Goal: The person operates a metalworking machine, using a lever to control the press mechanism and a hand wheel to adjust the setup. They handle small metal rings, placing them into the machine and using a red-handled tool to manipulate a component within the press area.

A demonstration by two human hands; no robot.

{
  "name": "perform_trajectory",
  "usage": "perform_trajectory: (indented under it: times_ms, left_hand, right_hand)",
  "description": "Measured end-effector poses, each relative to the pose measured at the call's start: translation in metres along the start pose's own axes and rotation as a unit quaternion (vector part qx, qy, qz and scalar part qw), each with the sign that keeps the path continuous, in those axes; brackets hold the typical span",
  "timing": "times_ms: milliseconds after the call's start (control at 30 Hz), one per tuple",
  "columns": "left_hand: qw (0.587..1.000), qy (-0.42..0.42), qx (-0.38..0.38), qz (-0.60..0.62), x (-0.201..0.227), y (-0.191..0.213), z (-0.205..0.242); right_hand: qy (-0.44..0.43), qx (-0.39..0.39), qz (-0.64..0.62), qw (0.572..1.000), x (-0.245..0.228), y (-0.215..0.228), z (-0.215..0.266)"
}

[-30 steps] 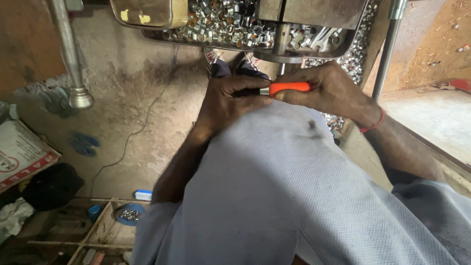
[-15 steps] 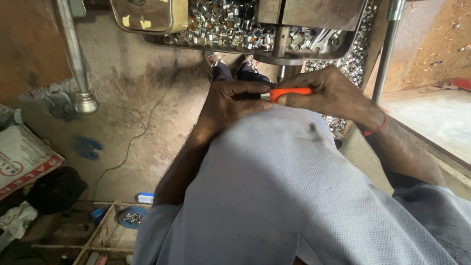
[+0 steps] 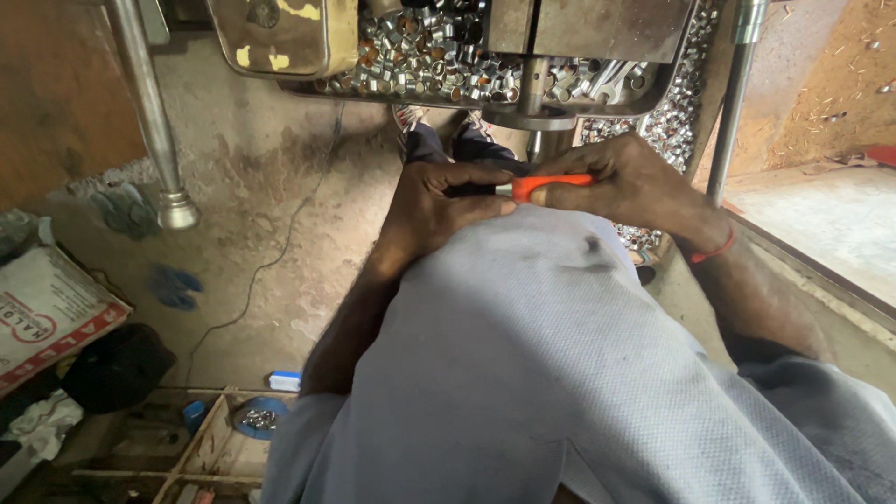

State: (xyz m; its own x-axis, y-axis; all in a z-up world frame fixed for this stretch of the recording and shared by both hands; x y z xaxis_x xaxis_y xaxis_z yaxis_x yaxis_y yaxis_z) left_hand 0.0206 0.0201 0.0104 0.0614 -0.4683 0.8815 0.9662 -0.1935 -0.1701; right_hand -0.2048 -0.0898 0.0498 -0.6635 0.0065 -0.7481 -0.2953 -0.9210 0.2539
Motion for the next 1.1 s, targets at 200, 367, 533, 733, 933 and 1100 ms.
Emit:
perform_trajectory:
  times_ms: [200,367,533,733,933,1100]
  left_hand:
    - [0.999,0.034,-0.005,0.008,-0.004,0.002,-0.004]
    - [0.995,-0.066,0.068,0.030,-0.030,0.053,0.006]
    - [0.994,-0.032,0.106,0.005,-0.081,0.060,-0.034]
    - [0.982,-0.016,0.183,0.050,-0.121,0.090,-0.107]
    - [0.960,-0.046,0.274,-0.039,-0.110,0.095,-0.132]
    - [0.971,-0.012,0.237,-0.022,-0.115,0.083,-0.088]
  right_hand:
    - [0.000,-0.001,-0.009,1.000,0.017,0.003,0.000]
    - [0.000,0.202,-0.092,0.975,0.062,0.042,0.024]
    - [0.139,0.324,-0.364,0.862,0.076,0.063,-0.002]
    - [0.148,0.484,-0.152,0.849,0.056,0.102,-0.076]
    - [0.139,0.565,0.160,0.798,0.086,0.150,-0.162]
    - [0.125,0.548,0.151,0.813,0.113,0.158,-0.184]
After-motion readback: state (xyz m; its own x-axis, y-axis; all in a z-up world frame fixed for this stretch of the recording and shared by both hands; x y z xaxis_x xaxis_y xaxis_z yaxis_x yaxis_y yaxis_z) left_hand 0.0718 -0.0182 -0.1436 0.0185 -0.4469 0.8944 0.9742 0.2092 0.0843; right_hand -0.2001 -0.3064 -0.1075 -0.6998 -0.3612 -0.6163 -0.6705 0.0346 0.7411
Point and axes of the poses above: each hand's wrist, its own z-axis away from the middle knuckle, its own y-axis out of the back of the hand, x = y × z, the point moved 1 cm from there along -z, towards the middle knuckle, and after that the axes turned 7 degrees about -x, right-handed, at the moved point
